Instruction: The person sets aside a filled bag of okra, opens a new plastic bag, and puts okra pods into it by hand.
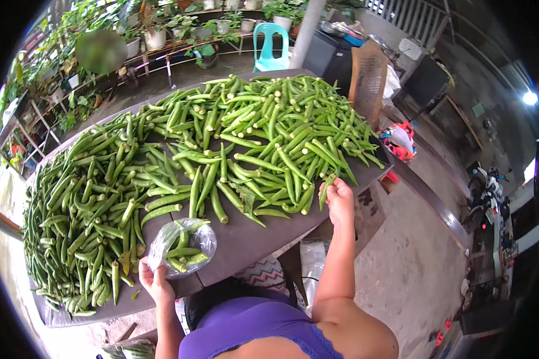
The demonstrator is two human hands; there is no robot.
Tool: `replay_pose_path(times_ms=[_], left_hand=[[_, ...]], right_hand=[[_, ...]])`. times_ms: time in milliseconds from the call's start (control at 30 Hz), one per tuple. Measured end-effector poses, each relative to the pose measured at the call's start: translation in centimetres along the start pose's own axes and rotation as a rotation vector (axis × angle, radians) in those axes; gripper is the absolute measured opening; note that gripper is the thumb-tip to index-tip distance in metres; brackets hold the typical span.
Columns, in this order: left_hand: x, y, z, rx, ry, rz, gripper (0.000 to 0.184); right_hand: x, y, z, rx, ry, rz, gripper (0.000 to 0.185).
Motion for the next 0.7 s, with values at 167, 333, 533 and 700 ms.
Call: replay_pose_path(times_ms=[167,333,533,700], left_hand=[[-1.6,0.9,0.0,-0.002,0.034,-0.182,0.044],[-4.9,2.1,-2.2,0.044,-0.172,-0.601,0.026],[-6.0,2.5,-3.7,-0.036,-0.074,-0.626,0.019],[-6.6,2.7,-3.7,0.106,-0.078,-0.466,0.025]], right_hand=[[1.0,9.7,1.7,0.283,-0.118,0.092,0.019],[3.5,22.4,6.9,0.759,-0.407,0.293,0.024],[2.6,29.2,7.9,0.9,-0.765,0.658,0.025],[-0.5,26.1,5.9,0.807,-0.279,0.622,0.034]])
Point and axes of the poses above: each hand's wrist, its own z-axis away from the middle knuckle, its own y-axis out of the palm, x = y × z, the point moved 1 cm from there along -z, towards the middle knuckle, and after that the axes turned 13 degrees about x, right-handed, at the moved point
